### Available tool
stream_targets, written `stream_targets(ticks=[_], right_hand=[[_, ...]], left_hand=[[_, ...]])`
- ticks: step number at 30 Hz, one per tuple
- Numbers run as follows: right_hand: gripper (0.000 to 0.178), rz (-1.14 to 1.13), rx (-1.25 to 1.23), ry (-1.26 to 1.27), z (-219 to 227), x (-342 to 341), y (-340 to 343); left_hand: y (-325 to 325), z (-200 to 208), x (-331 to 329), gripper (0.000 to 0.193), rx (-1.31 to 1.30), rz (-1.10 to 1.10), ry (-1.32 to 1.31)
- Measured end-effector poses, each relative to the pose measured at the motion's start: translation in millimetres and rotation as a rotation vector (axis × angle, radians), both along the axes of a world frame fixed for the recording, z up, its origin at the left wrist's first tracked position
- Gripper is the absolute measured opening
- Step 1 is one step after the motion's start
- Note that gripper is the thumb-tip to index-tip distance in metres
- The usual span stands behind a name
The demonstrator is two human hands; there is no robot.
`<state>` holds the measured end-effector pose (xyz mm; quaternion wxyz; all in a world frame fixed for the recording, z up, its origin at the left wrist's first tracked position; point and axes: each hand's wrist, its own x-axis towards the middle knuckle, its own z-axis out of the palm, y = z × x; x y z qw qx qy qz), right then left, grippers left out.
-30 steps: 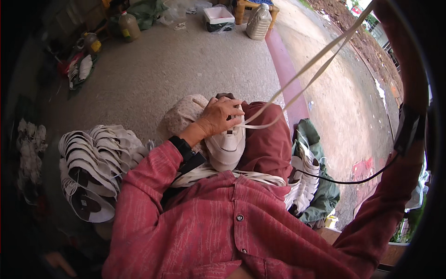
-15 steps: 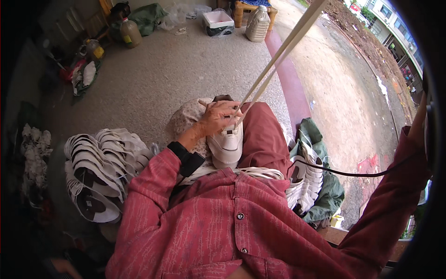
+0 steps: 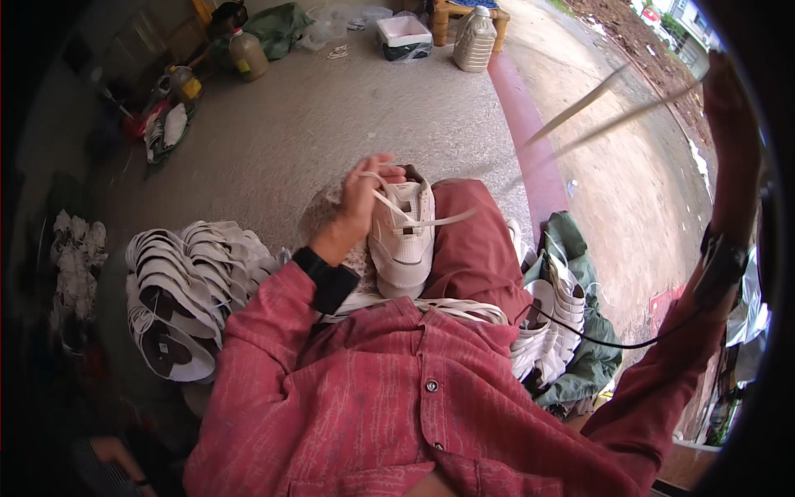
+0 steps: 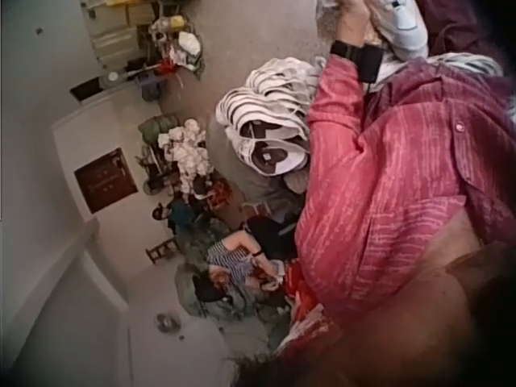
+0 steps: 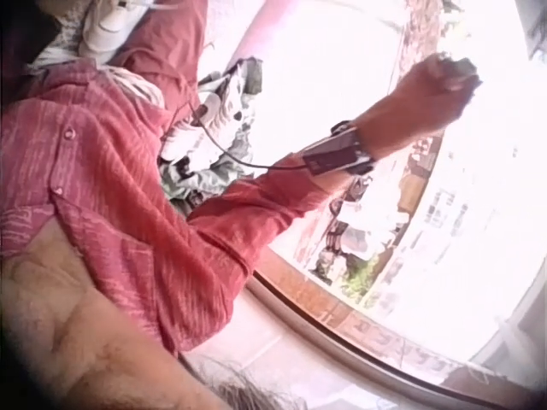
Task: The recorder is lacing a white sneaker while sitting in a workshop.
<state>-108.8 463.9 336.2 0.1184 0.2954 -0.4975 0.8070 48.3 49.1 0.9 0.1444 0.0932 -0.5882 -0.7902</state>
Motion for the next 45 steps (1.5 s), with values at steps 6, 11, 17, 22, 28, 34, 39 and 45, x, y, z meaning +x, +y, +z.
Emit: stream_targets(ticks=[6,11,17,22,28,34,39,45], right_hand=[[0.022,0.219,-0.372,-0.374,-185,-100,167],[0.016,0.427,-0.376,-0.907,-357,-127,267],[0.024,-0.272,0.306,-0.674,-357,-9,-50],[0.013,0.213,0.644,-0.579,-329,85,-160],[0.013,0.291,0.941,-0.249,-346,124,-185],[0.010,0.355,1.004,-0.152,-338,122,-184],[0.016,0.543,1.020,-0.473,-316,114,-186],[0.013,0.617,0.861,-0.659,-322,99,-187]], left_hand=[[-127,-17,56,0.031,0.455,0.223,-0.036],[-229,-57,134,0.031,0.371,0.413,-0.291],[-163,31,170,0.051,-1.649,-0.204,-1.166],[-59,63,85,0.011,-1.144,-0.217,-0.176],[0,40,10,0.012,-1.195,-0.443,0.235],[3,25,-1,0.015,-1.142,-0.517,0.052],[1,25,-8,0.016,-1.002,-0.642,-0.146],[0,25,-14,0.013,-0.801,-0.706,-0.230]])
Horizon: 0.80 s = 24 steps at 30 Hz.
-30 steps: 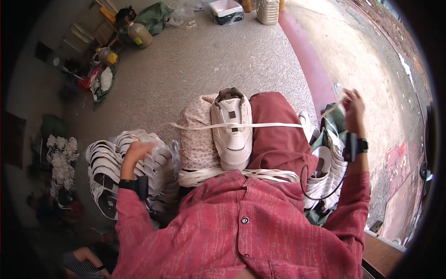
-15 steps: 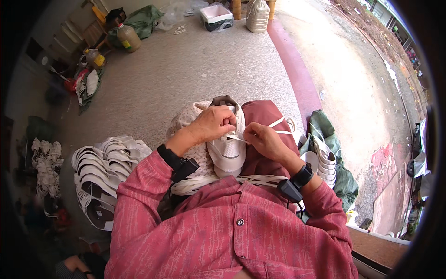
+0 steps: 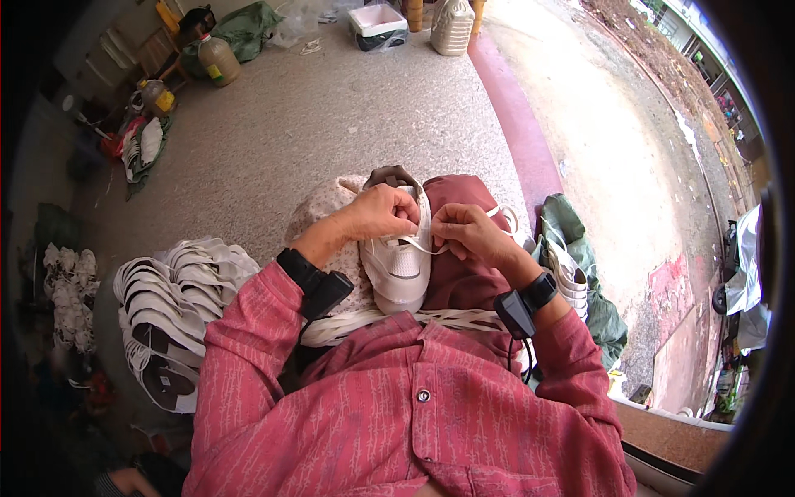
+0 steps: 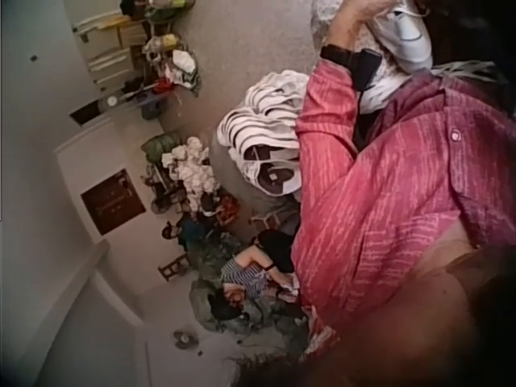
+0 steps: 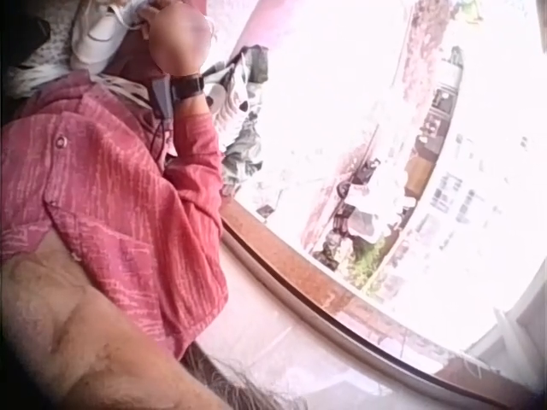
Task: The recorder is lacing a white sneaker while sitting in a workshop.
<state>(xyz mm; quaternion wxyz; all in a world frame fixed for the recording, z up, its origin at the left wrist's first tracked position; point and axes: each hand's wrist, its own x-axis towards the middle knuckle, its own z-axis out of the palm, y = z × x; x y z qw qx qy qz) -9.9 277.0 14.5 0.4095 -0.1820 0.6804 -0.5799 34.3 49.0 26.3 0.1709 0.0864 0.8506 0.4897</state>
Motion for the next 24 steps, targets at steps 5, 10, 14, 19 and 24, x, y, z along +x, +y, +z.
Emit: stream_targets(ticks=[5,10,14,19,24], right_hand=[[0.011,0.020,-0.045,0.143,-7,11,2],[0.009,-0.003,-0.068,0.241,-17,16,1],[0.011,0.056,-0.013,0.114,-1,14,1],[0.014,0.013,-0.005,-0.054,-13,10,-5],[0.019,-0.019,-0.025,-0.015,-15,7,-4]], left_hand=[[0,-10,1,0.014,0.070,-0.003,0.009],[-2,-11,4,0.012,0.143,-0.025,-0.075],[-2,-18,6,0.014,0.154,-0.010,-0.038],[-4,-21,9,0.015,0.180,0.039,0.023],[-1,-17,10,0.013,0.194,0.080,-0.053]])
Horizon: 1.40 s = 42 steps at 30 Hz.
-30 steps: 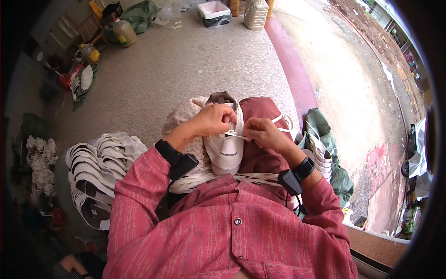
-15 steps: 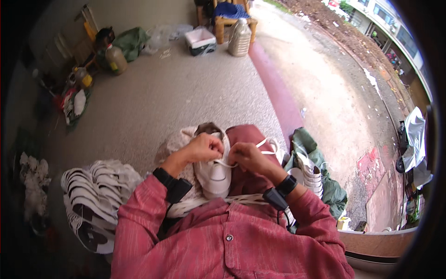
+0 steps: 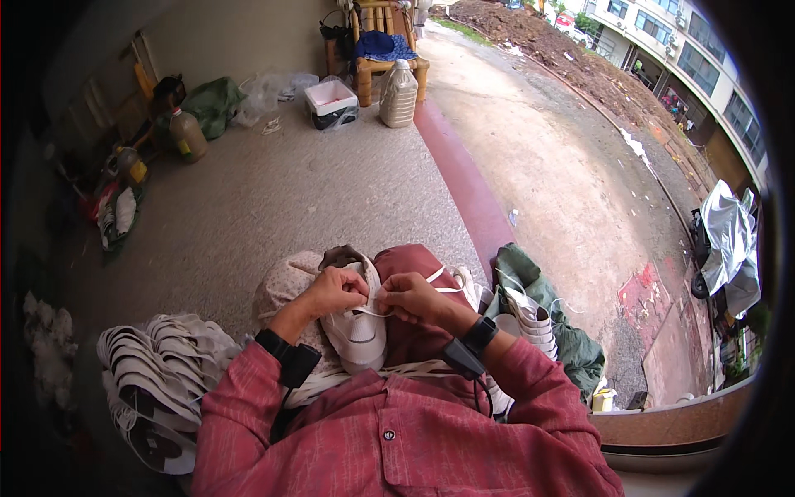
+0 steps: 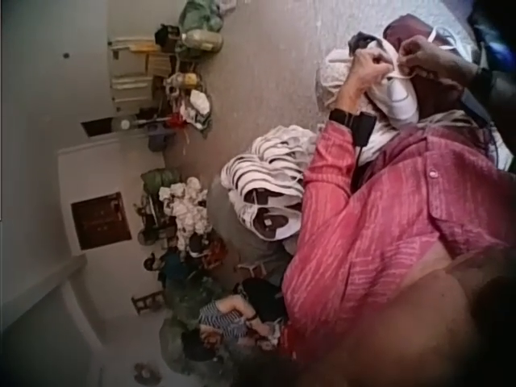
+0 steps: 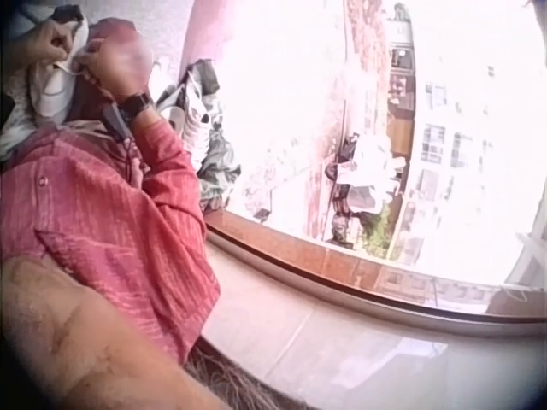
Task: The recorder is lacing a white sneaker while sitting in a workshop.
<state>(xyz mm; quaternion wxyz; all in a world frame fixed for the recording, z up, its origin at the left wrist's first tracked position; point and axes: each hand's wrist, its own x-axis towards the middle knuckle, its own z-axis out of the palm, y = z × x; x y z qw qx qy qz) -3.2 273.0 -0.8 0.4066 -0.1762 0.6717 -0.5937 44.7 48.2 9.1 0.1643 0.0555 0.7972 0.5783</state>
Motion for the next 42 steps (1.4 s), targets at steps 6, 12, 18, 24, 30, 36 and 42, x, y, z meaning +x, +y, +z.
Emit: stream_targets(ticks=[6,12,18,24,30,36,42], right_hand=[[0.007,-0.018,0.167,1.131,-7,26,-14],[0.020,0.097,0.278,1.033,19,11,-11],[0.033,0.360,0.258,1.189,43,-18,-18],[0.030,0.519,0.218,1.188,40,-35,-19],[0.023,0.404,-0.026,1.150,15,-35,-14],[0.025,0.462,-0.159,1.321,9,-44,-21],[0.022,0.476,-0.044,1.113,30,-49,-18]], left_hand=[[2,-6,2,0.013,0.050,0.023,0.028],[0,7,1,0.014,-0.020,-0.018,-0.010],[-3,2,-6,0.015,-0.065,-0.049,0.023],[-1,5,-4,0.023,-0.048,-0.030,0.018],[0,9,-2,0.019,-0.171,-0.048,0.000],[-4,7,-7,0.035,-0.463,-0.089,0.223],[-50,23,-29,0.013,-0.808,0.098,0.674]])
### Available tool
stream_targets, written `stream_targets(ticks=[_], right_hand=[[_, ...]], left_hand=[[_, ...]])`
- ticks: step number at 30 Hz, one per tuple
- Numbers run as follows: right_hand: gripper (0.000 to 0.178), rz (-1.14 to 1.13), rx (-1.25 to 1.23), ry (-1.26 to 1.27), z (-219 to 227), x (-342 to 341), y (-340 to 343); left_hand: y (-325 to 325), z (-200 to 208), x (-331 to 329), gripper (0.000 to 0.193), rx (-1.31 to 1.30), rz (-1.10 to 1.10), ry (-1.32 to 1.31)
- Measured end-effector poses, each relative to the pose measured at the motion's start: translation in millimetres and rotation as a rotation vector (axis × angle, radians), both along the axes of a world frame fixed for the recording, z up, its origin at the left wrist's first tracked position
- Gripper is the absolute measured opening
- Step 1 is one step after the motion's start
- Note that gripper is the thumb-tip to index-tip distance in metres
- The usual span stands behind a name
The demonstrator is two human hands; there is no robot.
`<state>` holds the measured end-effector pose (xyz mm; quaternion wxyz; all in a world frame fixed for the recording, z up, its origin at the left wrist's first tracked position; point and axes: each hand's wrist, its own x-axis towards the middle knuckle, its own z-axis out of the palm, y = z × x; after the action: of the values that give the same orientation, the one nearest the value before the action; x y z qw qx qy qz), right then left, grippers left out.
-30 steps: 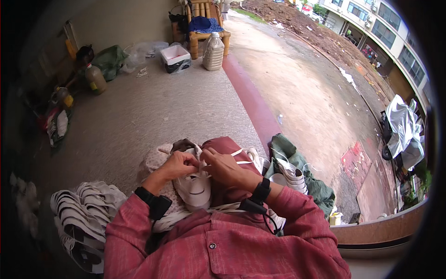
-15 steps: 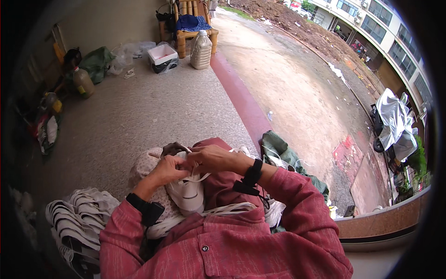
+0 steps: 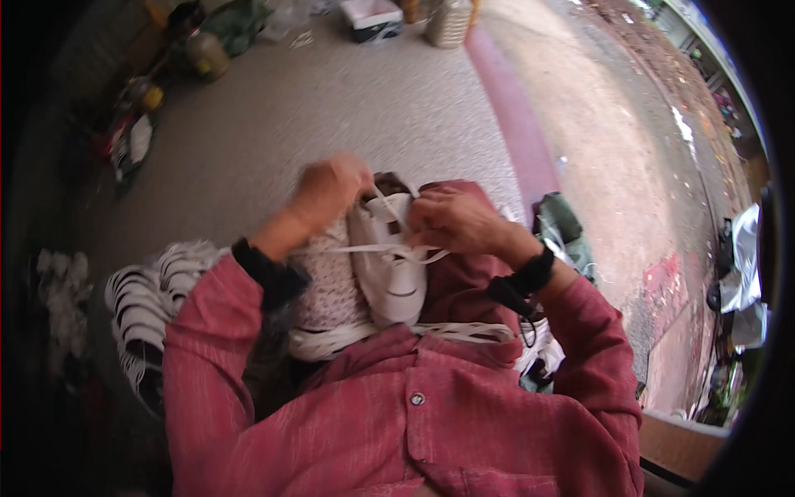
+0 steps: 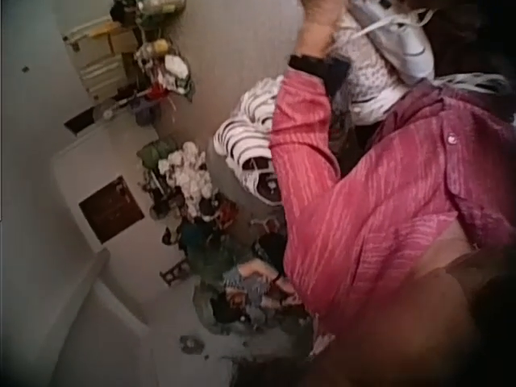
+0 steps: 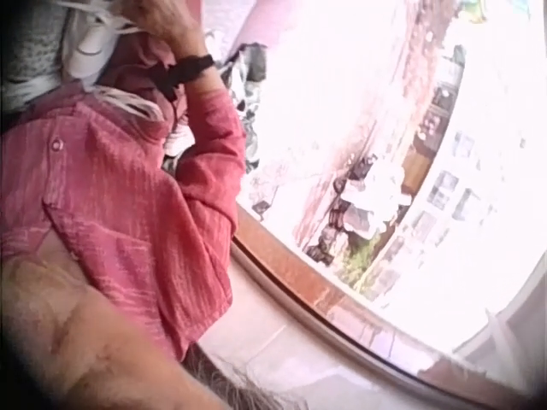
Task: The recorder is lacing a white sneaker while sitting in a workshop.
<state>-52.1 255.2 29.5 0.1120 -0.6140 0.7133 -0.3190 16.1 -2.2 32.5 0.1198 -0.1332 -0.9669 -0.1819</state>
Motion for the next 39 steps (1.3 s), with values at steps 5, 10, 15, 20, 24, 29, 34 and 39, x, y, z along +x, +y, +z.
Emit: stream_targets(ticks=[5,10,15,20,24,29,34,39], right_hand=[[0.017,0.026,0.002,-0.142,-8,-1,-2],[0.014,0.010,-0.036,-0.191,-17,4,-5],[0.018,-0.357,-0.142,-0.385,-6,34,4],[0.019,-0.487,0.193,-0.314,-3,53,27],[0.016,-0.407,0.272,-0.509,-12,67,30],[0.016,-0.459,0.095,-1.416,-8,68,32],[0.036,-0.354,-0.451,-1.849,-21,77,26],[0.041,-0.288,-0.676,-1.983,-37,90,23]], left_hand=[[-170,57,-13,0.017,-0.210,0.665,0.622],[-205,52,10,0.016,0.084,0.948,0.426],[-97,3,36,0.019,0.374,0.508,0.105],[-34,-2,70,0.021,0.102,0.146,-0.013],[-13,-4,73,0.035,0.086,-0.117,-0.142],[-1,-3,70,0.033,0.103,-0.208,-0.254],[-3,-5,68,0.029,0.274,-0.175,-0.337],[-27,-7,75,0.019,-0.051,-0.167,0.090]])
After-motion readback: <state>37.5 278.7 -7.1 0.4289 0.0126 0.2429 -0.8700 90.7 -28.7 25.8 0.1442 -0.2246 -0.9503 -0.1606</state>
